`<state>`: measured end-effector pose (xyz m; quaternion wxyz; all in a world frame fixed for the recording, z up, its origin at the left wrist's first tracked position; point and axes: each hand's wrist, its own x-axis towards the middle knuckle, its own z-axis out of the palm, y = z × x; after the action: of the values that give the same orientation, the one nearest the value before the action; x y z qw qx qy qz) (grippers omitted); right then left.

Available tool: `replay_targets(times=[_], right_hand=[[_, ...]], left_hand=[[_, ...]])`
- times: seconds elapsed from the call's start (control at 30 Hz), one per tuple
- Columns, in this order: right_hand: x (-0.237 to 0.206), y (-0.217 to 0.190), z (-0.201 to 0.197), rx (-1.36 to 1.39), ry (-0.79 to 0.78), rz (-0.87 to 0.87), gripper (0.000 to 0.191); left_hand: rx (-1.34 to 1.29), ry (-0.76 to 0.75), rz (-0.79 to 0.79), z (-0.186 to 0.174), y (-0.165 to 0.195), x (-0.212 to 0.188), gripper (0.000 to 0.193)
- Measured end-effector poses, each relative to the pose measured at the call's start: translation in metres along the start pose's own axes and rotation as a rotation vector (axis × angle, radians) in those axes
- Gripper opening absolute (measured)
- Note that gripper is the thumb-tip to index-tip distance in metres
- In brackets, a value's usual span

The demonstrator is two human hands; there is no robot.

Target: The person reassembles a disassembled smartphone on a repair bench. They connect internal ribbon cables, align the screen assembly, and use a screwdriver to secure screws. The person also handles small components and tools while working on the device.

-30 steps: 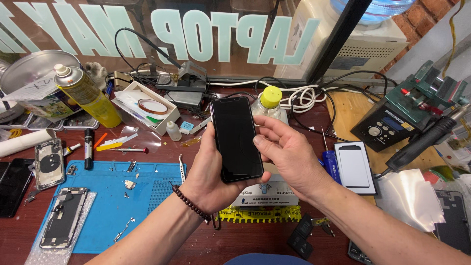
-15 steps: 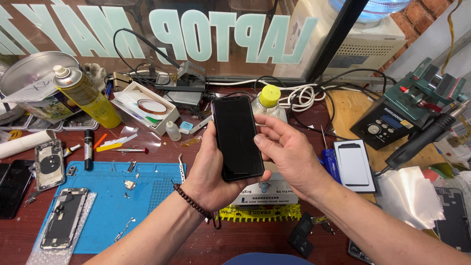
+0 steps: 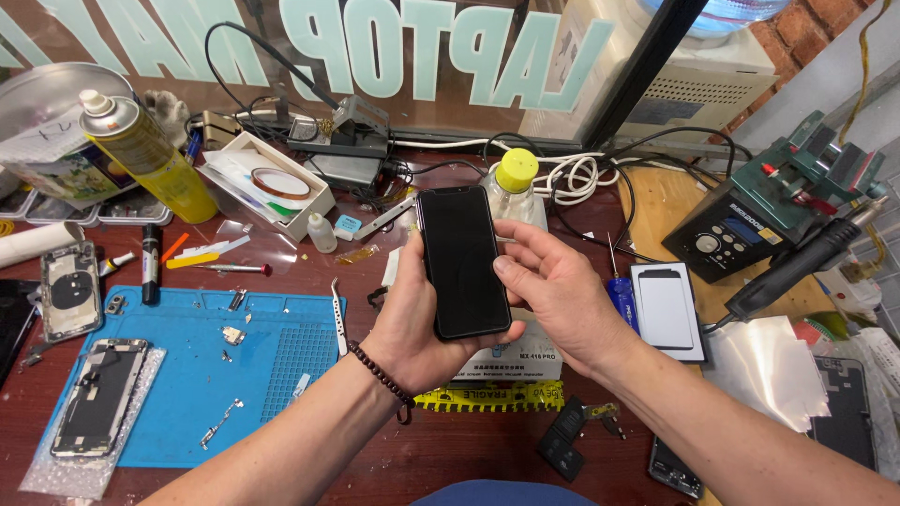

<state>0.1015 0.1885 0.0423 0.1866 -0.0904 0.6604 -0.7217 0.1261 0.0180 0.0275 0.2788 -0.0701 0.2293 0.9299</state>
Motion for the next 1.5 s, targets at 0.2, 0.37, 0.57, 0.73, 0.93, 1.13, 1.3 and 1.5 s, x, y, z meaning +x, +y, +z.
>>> replay_targets(times=[0.2,0.37,0.57,0.73,0.93,1.13,1.3,1.5], right_hand=[[-0.004,0.009,-0.004,-0.057,0.021,0.053,0.045],[-0.009,0.015,-0.002,-0.061,0.053,0.095,0.046],[-0.014,0.012,-0.007,-0.044,0.064,0.095,0.047],[-0.017,0.01,-0.01,-0.008,0.065,0.076,0.048],[-0.016,0.01,-0.008,-0.026,0.059,0.035,0.049],[-0.015,0.006,-0.007,-0.017,0.059,0.034,0.048],[-0.013,0.002,-0.006,-0.019,0.045,0.029,0.047],[-0.009,-0.003,-0.007,-0.012,0.043,0.051,0.048]], left_hand=[[-0.056,0.001,-0.003,-0.011,-0.013,-0.001,0.066],[-0.05,-0.018,-0.01,-0.016,-0.018,-0.004,0.069],[-0.026,-0.018,-0.024,-0.011,-0.021,-0.001,0.071],[-0.02,-0.003,-0.035,-0.005,-0.021,0.002,0.07],[0.001,0.02,-0.047,-0.002,-0.014,-0.001,0.07],[0.008,0.048,-0.047,0.001,-0.012,-0.002,0.067],[0.009,0.051,-0.042,0.003,-0.01,-0.001,0.069],[0.016,0.027,-0.037,0.005,-0.005,0.003,0.07]])
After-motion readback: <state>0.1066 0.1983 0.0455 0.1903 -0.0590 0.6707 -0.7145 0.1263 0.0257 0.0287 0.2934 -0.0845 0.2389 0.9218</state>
